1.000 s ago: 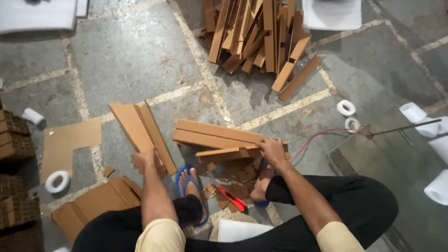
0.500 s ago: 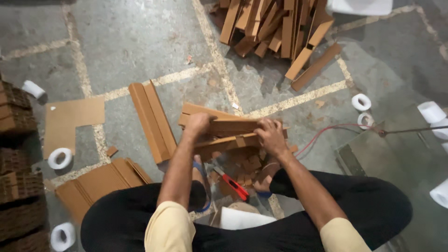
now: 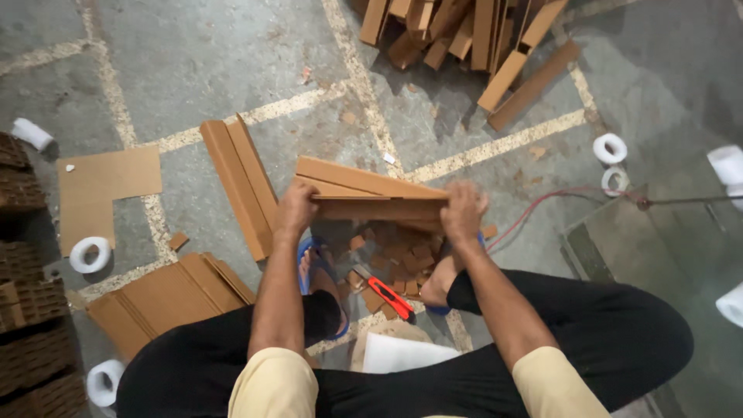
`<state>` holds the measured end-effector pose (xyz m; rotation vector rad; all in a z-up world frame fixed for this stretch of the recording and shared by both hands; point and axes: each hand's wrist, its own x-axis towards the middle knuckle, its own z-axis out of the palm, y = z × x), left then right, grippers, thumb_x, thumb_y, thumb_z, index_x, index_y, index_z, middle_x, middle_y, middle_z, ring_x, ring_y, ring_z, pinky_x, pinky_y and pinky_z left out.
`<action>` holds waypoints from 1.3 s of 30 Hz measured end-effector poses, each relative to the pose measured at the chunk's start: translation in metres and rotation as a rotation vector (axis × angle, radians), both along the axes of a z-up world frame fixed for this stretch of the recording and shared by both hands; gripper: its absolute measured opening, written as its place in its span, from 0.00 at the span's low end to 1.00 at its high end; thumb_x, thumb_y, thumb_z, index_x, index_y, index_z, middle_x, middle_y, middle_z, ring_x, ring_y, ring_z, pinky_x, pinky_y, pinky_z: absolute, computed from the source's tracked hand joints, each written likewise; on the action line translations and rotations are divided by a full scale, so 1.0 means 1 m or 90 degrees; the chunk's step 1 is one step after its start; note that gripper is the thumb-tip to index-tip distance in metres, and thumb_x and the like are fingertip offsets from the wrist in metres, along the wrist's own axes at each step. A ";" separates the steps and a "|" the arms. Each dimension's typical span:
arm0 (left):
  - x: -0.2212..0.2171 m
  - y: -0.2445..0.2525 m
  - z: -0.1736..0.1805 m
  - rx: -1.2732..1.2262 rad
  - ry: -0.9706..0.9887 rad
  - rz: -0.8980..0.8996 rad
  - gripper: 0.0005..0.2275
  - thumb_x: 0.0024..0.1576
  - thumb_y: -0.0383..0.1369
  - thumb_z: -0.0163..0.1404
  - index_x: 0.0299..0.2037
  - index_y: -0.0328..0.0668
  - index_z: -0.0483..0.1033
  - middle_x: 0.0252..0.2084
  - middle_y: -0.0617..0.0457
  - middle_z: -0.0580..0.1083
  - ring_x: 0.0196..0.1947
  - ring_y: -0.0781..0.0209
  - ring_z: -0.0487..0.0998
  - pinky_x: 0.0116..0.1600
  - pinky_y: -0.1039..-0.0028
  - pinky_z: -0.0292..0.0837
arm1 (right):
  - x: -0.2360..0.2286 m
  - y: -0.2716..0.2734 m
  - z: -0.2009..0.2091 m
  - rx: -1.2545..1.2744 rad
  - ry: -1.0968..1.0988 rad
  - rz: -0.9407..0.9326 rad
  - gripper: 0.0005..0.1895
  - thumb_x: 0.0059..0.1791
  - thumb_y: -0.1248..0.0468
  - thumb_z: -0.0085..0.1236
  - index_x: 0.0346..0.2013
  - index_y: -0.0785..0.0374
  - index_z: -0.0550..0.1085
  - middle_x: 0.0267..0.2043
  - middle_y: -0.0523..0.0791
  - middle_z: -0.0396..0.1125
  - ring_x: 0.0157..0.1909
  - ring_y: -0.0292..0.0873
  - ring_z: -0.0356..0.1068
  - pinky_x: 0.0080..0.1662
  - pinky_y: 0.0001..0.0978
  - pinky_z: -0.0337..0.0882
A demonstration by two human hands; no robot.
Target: The person sits on the floor and uses a red utility knife to cut long cardboard strips into shorter pieces. They repeatedly pick up a strip, score it with the knife, snap it apart, and place the cut pieces into a growing pile nearby.
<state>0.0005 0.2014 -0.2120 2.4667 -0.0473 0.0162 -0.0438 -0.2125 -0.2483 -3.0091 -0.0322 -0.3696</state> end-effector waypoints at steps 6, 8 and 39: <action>-0.020 -0.002 -0.030 -0.121 0.048 0.171 0.07 0.53 0.30 0.57 0.41 0.44 0.82 0.40 0.46 0.80 0.42 0.46 0.83 0.47 0.59 0.77 | -0.008 -0.022 -0.018 0.424 -0.055 -0.260 0.26 0.41 0.64 0.62 0.54 0.68 0.73 0.49 0.55 0.73 0.52 0.54 0.72 0.55 0.47 0.70; -0.019 -0.010 -0.030 -0.120 0.020 0.207 0.08 0.55 0.31 0.56 0.43 0.45 0.83 0.40 0.46 0.80 0.41 0.44 0.83 0.47 0.57 0.77 | -0.002 -0.024 -0.023 0.509 0.006 -0.293 0.14 0.46 0.65 0.60 0.45 0.66 0.79 0.41 0.52 0.77 0.45 0.51 0.78 0.49 0.43 0.74; 0.036 -0.122 0.005 0.270 -0.143 -0.251 0.21 0.47 0.46 0.56 0.48 0.45 0.76 0.48 0.47 0.77 0.52 0.47 0.77 0.54 0.49 0.70 | -0.169 0.125 -0.045 0.107 0.621 0.119 0.15 0.46 0.54 0.59 0.42 0.60 0.78 0.39 0.54 0.75 0.41 0.57 0.77 0.43 0.51 0.75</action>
